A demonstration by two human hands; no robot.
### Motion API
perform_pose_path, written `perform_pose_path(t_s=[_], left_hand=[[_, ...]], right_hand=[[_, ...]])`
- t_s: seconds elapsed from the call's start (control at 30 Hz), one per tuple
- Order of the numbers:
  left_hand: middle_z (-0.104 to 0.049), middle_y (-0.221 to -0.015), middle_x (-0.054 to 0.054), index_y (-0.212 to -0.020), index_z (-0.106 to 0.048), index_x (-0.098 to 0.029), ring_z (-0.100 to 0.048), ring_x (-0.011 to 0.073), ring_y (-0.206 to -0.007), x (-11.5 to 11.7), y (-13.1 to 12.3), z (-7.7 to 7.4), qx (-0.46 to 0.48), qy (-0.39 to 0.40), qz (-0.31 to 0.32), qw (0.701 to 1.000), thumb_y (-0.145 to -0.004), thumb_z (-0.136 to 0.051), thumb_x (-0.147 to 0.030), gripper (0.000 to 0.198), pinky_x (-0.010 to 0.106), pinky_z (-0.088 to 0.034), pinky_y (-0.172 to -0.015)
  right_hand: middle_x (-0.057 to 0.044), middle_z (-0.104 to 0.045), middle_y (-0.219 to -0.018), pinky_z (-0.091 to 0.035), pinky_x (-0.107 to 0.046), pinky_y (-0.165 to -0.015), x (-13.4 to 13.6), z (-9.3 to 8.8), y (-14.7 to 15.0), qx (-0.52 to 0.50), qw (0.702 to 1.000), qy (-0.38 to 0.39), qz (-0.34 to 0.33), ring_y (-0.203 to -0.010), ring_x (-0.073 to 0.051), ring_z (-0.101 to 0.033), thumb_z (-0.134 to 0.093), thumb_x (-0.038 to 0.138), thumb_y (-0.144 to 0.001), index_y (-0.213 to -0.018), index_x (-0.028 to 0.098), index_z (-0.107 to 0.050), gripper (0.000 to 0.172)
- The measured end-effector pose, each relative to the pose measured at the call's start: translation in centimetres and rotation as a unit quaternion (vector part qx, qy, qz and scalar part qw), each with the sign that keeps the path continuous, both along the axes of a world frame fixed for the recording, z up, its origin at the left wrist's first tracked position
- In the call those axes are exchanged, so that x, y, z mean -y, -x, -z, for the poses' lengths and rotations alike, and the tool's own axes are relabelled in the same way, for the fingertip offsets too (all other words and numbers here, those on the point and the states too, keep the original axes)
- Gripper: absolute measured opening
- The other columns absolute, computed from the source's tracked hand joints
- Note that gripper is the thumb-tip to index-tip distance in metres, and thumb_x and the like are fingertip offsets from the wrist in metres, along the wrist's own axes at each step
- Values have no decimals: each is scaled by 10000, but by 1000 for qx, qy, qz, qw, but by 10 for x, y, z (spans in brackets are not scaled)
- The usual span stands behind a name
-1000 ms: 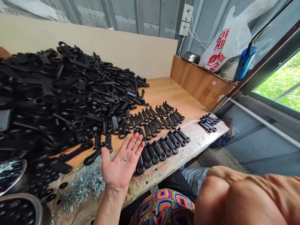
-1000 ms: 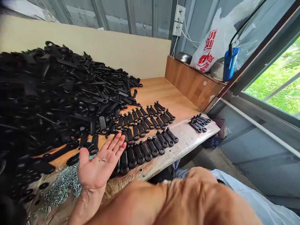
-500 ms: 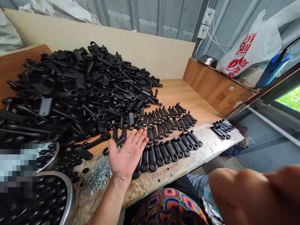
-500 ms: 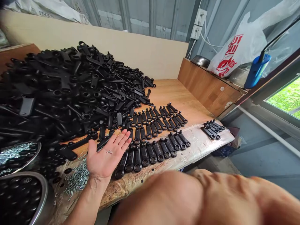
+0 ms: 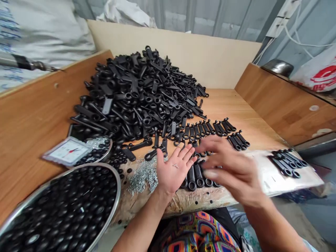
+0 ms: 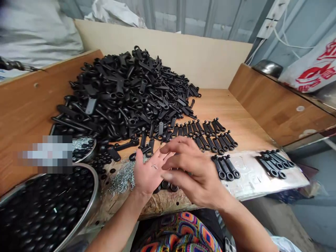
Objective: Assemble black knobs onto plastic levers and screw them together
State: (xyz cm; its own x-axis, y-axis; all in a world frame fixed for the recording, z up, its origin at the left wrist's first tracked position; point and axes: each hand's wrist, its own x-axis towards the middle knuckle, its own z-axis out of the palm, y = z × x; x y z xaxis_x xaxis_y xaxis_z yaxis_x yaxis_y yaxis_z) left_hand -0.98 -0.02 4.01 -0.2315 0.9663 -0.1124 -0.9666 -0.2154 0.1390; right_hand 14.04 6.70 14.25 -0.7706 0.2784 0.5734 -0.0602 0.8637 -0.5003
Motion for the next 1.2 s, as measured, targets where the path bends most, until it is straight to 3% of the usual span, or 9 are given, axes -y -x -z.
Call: perform_pose_path(t_s=[0.1, 0.2, 0.4, 0.53, 0.63, 0.73, 0.87, 1.03, 1.2], left_hand=[[-323, -1382, 165, -1378, -252, -99, -277, 260, -1293, 2, 3, 0, 4, -19, 25, 999, -823, -258, -686, 808, 416, -263, -1052], [-290, -1405, 142, -1387, -229, -109, -254, 248, -1304, 4, 6, 3, 9, -35, 38, 999, -826, -241, -688, 806, 387, -237, -1065], [-299, -1404, 129, -1359, -296, -116, -273, 277, -1290, 6, 4, 12, -11, -44, 46, 998, -801, -286, -710, 815, 388, -221, -1073], [-339, -1376, 153, -1347, -312, -82, -279, 263, -1290, 4, 3, 14, -15, -25, 33, 999, -806, -266, -707, 828, 368, -255, -1065], [-359, -1359, 169, -1339, -323, -65, -297, 267, -1281, 2, 4, 15, -27, -10, 34, 999, -819, -252, -692, 817, 375, -292, -1046], [-363, -1352, 187, -1349, -297, -58, -325, 267, -1266, 0, 6, 13, -29, 7, 6, 1000, -837, -254, -664, 794, 378, -344, -1012], [-347, -1350, 220, -1379, -204, -39, -328, 310, -1256, -1, 13, 7, -34, 8, -56, 998, -815, -310, -676, 857, 452, -353, -1002], [-329, -1363, 218, -1398, -107, -29, -298, 310, -1271, 3, 22, 0, -26, -11, -71, 997, -842, -305, -635, 846, 476, -331, -1017], [-323, -1364, 223, -1395, -126, -24, -296, 311, -1270, 4, 28, -1, -37, -5, -93, 995, -846, -306, -626, 835, 463, -345, -1009]], right_hand=[[-70, -566, -1093, -360, -450, -944, -1, 39, 32, 33, 998, -51, -1, -1098, -247, -445, -493, 160, -857, -823, 188, -619, 133], [-87, -516, -1185, -351, -471, -914, 4, 68, 44, 72, 993, -93, 26, -1165, -293, -358, -475, 139, -835, -834, 169, -635, 163], [-77, -546, -1136, -329, -438, -892, 18, 88, 57, 116, 981, -113, 103, -1126, -286, -358, -464, 168, -838, -765, 169, -627, 179], [-75, -579, -1066, -306, -429, -901, 25, 103, 69, 71, 981, -110, 143, -1092, -261, -382, -423, 134, -836, -724, 175, -590, 205], [-98, -566, -1097, -323, -443, -899, 22, 103, 67, 29, 988, -92, 121, -1063, -260, -413, -400, 134, -837, -756, 160, -583, 202], [-108, -568, -1070, -345, -419, -932, 2, 87, 49, -6, 995, -58, 76, -1044, -228, -453, -402, 136, -858, -791, 150, -575, 187], [-81, -550, -1112, -318, -414, -976, -39, 73, 10, 49, 989, -53, 130, -1081, -215, -432, -456, 175, -879, -751, 171, -578, 176], [-61, -526, -1176, -360, -411, -918, -69, 94, -21, 227, 958, -59, 165, -1090, -241, -398, -526, 170, -841, -724, 170, -619, 149], [-46, -536, -1164, -367, -395, -908, -73, 107, -22, 289, 936, -75, 186, -1062, -238, -402, -553, 172, -823, -724, 174, -637, 129]])
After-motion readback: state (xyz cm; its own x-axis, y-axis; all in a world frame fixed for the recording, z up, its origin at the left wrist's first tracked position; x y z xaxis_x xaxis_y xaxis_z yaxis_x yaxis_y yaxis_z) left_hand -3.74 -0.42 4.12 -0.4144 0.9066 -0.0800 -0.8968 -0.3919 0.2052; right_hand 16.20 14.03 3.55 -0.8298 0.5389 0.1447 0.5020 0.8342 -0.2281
